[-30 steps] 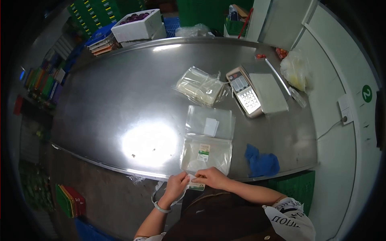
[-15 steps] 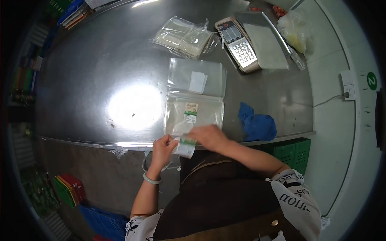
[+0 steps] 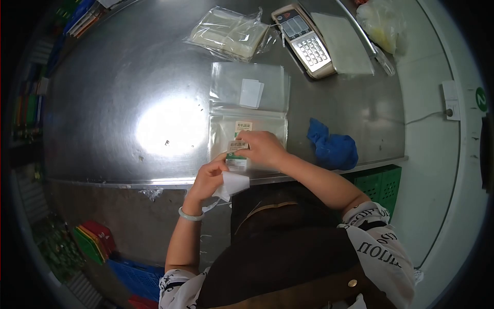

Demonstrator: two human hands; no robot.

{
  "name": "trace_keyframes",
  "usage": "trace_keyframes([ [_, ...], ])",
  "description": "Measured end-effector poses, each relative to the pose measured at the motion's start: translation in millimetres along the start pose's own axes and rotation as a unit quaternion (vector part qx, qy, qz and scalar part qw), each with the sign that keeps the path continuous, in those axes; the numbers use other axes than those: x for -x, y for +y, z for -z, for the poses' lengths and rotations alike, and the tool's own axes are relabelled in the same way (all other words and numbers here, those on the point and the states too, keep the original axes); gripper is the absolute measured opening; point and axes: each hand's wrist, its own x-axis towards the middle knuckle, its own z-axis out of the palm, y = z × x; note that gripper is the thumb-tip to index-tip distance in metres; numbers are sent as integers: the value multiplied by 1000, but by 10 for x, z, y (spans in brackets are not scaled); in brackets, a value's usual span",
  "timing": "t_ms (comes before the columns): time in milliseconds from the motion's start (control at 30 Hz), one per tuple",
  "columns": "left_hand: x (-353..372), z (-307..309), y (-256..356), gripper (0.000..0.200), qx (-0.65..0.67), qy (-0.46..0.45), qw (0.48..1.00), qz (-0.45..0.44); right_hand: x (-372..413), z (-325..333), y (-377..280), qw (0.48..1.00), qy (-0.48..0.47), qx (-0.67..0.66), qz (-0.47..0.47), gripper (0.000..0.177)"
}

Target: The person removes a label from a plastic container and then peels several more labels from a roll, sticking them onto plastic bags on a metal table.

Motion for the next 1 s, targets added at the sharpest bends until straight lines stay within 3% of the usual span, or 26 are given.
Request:
trace_keyframes([
  [67,45,41,-43,12,31,44,998,13,-12,114,-37,995,19,-14,-93,34],
  [167,160,91,56,14,50,113,991,-43,110,231,402,996,15,-82,-15,38],
  [267,283,188,99,17,90,128,987,-31,259,34,1060,952,-26,180,247,39],
  [400,326,192,84,15,103,127,986,-24,136,-137,1305,990,-46,79,110,16],
  [500,311,186,28,14,94,131,987,-15,27,-79,1275,994,-81,21,71,17],
  [533,301,170,42,14,90,121,988,-21,-12,-19,1254,997,-17,-73,-14,19],
  [600,282,123,56,14,84,101,991,-33,-90,135,1237,943,108,-257,-181,21],
  [667,246,41,96,14,68,97,992,-30,-226,485,1348,872,327,-310,-190,11],
  [767,102,-47,82,16,39,83,995,-29,-239,486,942,905,377,-166,-110,18],
  [833,26,-88,39,17,23,67,997,-12,-131,189,647,970,52,-237,-19,24],
  [867,-20,-104,28,17,16,58,998,2,-96,140,429,972,-113,-203,-41,25],
  [900,-60,-113,14,17,10,48,999,17,-26,142,207,937,-181,-291,-66,30],
  [1000,-104,6,-89,10,17,43,996,73,-181,50,452,993,-58,-96,29,29],
])
